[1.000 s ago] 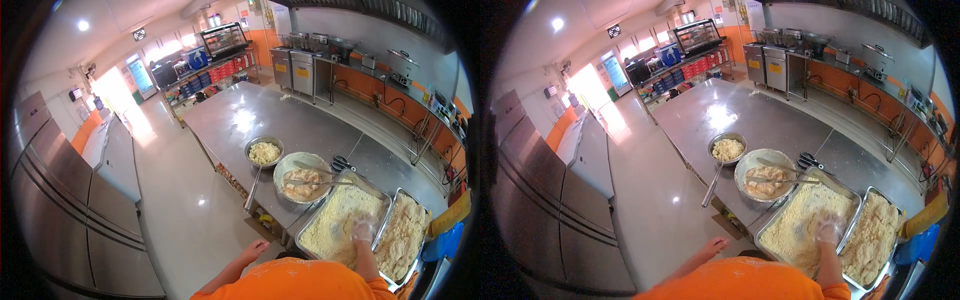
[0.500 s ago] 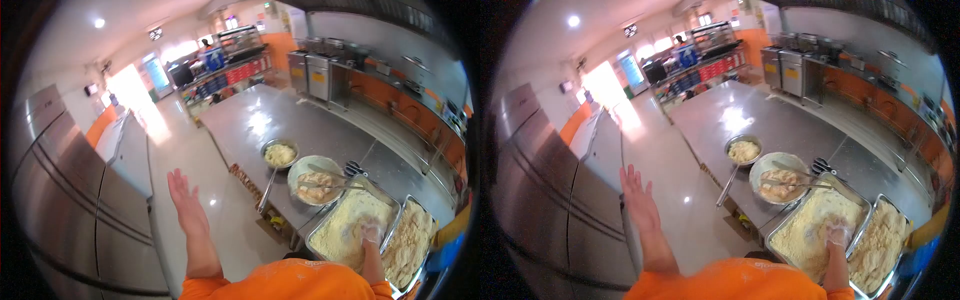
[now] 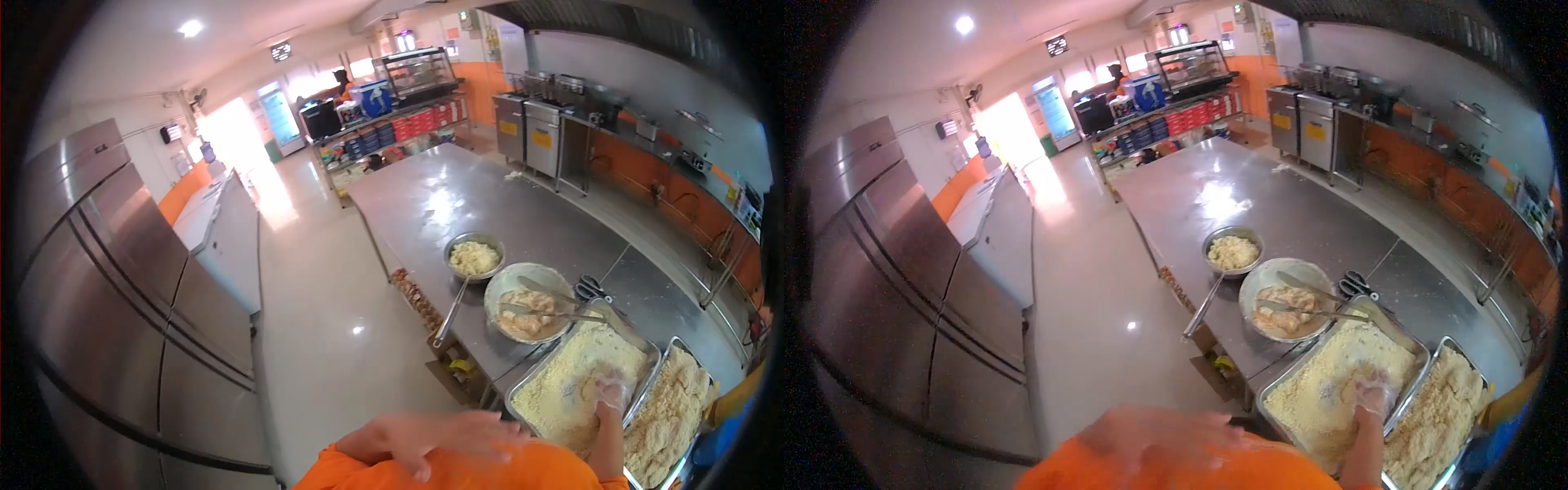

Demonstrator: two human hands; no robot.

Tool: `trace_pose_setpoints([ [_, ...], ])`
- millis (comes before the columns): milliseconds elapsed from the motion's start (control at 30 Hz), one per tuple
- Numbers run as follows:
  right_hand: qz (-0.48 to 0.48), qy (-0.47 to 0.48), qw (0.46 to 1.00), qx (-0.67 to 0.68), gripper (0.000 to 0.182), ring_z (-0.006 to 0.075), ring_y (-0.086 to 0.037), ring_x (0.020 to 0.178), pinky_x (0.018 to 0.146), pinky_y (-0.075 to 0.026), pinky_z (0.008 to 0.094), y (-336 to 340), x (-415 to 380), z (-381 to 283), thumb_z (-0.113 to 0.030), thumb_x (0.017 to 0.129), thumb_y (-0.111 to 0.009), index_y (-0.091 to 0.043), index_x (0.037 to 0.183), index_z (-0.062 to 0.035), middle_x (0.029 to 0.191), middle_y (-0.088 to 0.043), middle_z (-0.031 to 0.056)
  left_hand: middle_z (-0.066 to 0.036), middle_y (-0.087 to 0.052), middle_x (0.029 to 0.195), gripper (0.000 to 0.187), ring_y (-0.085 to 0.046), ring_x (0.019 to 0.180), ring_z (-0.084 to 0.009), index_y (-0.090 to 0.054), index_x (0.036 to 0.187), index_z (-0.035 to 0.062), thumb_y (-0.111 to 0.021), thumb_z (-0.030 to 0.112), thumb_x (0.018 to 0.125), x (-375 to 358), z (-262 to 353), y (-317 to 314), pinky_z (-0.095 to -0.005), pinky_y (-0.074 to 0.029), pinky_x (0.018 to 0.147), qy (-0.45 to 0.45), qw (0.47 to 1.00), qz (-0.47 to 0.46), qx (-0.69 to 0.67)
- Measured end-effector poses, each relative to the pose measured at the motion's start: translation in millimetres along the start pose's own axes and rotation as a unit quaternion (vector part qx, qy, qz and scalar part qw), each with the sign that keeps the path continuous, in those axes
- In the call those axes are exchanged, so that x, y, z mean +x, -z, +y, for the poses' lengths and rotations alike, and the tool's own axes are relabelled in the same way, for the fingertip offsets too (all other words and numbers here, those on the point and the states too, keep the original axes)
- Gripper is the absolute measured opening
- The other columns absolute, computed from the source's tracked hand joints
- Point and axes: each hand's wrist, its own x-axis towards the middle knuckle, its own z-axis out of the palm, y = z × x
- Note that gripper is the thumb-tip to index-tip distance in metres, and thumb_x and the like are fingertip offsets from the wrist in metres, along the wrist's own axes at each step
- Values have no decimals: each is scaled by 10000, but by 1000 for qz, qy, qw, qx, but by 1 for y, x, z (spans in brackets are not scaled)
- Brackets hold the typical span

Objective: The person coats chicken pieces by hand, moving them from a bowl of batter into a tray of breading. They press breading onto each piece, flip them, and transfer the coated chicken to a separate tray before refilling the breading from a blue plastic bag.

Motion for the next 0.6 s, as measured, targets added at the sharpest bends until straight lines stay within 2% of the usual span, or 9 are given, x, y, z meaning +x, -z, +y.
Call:
trace_pose_setpoints([
  [33,2,12,985,175,476,285,-259,1229,1016,-209,319,-15,4,20,-328,840,-377,-343,1273,-133,1327,-306,117,-182,-161,1377,816,-115,1282,-319,-268,1313,80,-370,657,745,-3,0,0,-476,-53,993,3,1000,27,-14],
  [100,24,4,978,208,486,290,-273,1222,1015,-212,320,-1,-5,9,-317,833,-396,-339,1274,-118,1319,-312,137,-189,-145,1381,844,-96,1286,-321,-261,1315,72,-365,676,735,-5,-5,-2,-466,-57,995,7,998,51,-48],
  [167,35,-27,996,-75,507,292,-277,1220,1015,-212,326,30,-23,-27,-309,822,-421,-333,1274,-95,1317,-310,153,-197,-148,1377,849,-97,1285,-323,-269,1310,57,-370,674,735,-4,-14,-5,-455,-65,998,11,994,68,-87],
  [267,4,-35,998,-49,532,265,-262,1231,1020,-198,331,46,-32,-47,-280,795,-462,-324,1270,-83,1319,-304,145,-200,-152,1375,850,-100,1283,-323,-276,1302,37,-375,667,740,-8,-14,-11,-442,-74,1002,37,985,115,-126],
  [433,48,15,993,-106,304,287,-507,927,829,-376,374,37,-28,-38,-258,701,-568,-562,930,-57,987,-550,113,-202,-178,1365,835,-100,1281,-315,-286,1291,16,-379,648,754,-11,-5,-10,-433,-82,1011,56,968,131,-209],
  [467,62,41,992,-105,271,292,-556,866,791,-411,383,35,-26,-39,-254,683,-589,-610,861,-52,921,-599,107,-204,-199,1356,821,-120,1276,-317,-295,1283,6,-375,637,764,-12,-5,-10,-431,-93,1012,76,966,159,-188],
  [500,64,61,990,-107,249,284,-549,877,794,-412,377,33,-27,-33,-243,701,-576,-605,885,-77,937,-591,105,-207,-219,1348,807,-139,1271,-318,-304,1274,-5,-370,625,774,-16,-3,-10,-428,-104,1012,96,962,187,-173],
  [533,76,129,985,-91,232,275,-542,888,796,-414,370,30,-18,-30,-233,720,-564,-600,908,-102,953,-584,103,-210,-240,1339,794,-158,1266,-320,-313,1266,-16,-366,613,784,-19,-2,-10,-426,-115,1012,117,956,210,-166],
  [600,144,327,929,-95,213,259,-527,909,801,-416,358,29,4,-15,-211,757,-538,-590,955,-153,984,-568,99,-214,-260,1327,781,-188,1255,-321,-321,1255,-31,-351,600,796,-31,-1,-16,-421,-131,1010,121,946,258,-153],
])
